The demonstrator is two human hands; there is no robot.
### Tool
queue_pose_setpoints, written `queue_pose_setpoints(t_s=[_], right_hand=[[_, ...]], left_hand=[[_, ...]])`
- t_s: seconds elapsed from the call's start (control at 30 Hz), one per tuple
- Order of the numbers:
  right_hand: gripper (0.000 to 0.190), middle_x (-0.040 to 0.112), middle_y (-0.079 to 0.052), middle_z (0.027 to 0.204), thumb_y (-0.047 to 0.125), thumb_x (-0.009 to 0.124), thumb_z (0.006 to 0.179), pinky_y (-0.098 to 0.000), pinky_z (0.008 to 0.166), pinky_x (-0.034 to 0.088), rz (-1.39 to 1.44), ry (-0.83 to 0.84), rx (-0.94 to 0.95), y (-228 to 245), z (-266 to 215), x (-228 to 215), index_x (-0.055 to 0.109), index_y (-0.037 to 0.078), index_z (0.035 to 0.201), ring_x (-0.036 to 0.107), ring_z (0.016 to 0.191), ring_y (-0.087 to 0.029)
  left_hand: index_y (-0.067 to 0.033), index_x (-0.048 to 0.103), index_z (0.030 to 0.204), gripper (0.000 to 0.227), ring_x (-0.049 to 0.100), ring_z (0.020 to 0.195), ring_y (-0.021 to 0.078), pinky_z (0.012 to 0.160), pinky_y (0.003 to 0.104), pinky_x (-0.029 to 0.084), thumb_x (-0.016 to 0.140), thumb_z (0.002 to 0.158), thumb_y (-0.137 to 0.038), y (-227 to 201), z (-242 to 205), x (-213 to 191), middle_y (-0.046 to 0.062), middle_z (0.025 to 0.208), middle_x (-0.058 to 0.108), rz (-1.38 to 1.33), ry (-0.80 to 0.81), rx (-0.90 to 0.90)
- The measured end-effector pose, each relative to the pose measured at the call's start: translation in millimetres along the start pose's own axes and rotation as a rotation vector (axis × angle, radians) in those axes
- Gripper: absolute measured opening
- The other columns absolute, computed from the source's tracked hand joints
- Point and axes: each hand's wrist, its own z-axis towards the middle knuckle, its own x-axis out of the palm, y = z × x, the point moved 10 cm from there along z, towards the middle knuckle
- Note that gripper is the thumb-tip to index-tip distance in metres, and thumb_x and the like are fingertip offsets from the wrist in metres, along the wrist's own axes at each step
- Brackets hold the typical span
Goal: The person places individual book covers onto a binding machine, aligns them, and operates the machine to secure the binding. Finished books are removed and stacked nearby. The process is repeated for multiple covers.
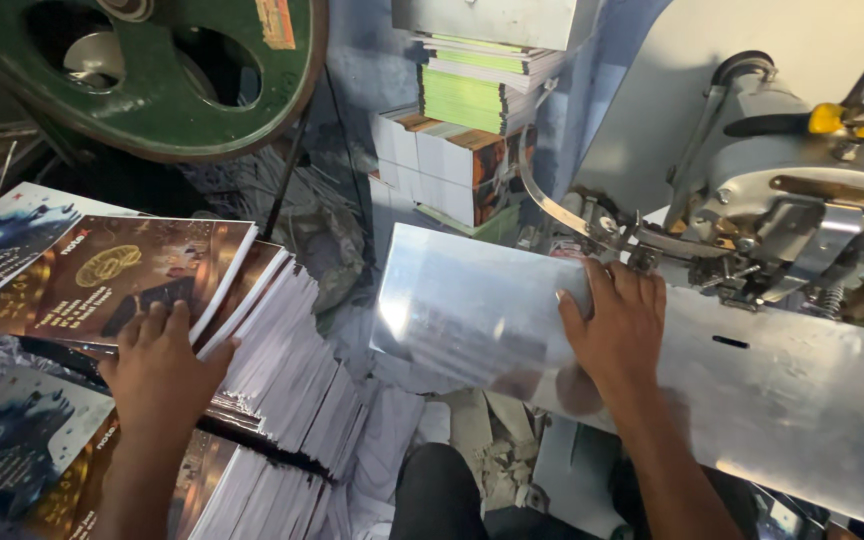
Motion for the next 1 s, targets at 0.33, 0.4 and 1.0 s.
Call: queue_pose_setpoints(t_s=[0.33, 0.4, 1.0], right_hand=[[0.052, 0.062, -0.016, 0.128, 0.036, 0.075, 0.088, -0.0543, 0.118, 0.033, -0.009, -0.011, 0.019, -4.7, -3.0, 6.2, 0.069, 0.007, 0.13, 0.054, 0.126, -0.035], [0.052, 0.062, -0.016, 0.128, 0.036, 0.074, 0.088, -0.0547, 0.119, 0.032, -0.005, -0.011, 0.029, -6.3, -3.8, 8.1, 0.069, 0.008, 0.131, 0.054, 0.126, -0.034], [0.058, 0.051, -0.03, 0.149, 0.033, 0.069, 0.092, -0.0524, 0.118, 0.033, 0.298, 0.201, 0.153, 56.4, -45.4, 45.3, 0.059, -0.005, 0.135, 0.044, 0.141, -0.043]], left_hand=[[-0.0204, 0.072, 0.133, 0.055, 0.058, 0.13, 0.0271, 0.1, 0.051, 0.045, 0.066, 0.08, -0.012, -30.2, -36.3, -34.8, 0.002, 0.139, 0.067, -0.057, -0.134, 0.078], [-0.0205, 0.072, 0.131, 0.053, 0.058, 0.128, 0.0271, 0.099, 0.051, 0.046, 0.067, 0.08, -0.012, -39.6, -42.8, -47.8, 0.002, 0.136, 0.067, -0.113, -0.165, 0.105], [-0.0042, 0.066, 0.129, 0.057, 0.057, 0.131, 0.0355, 0.108, 0.044, 0.048, 0.067, 0.072, 0.0, -79.3, -73.1, -77.6, 0.013, 0.135, 0.066, -0.405, -0.186, 0.232]])
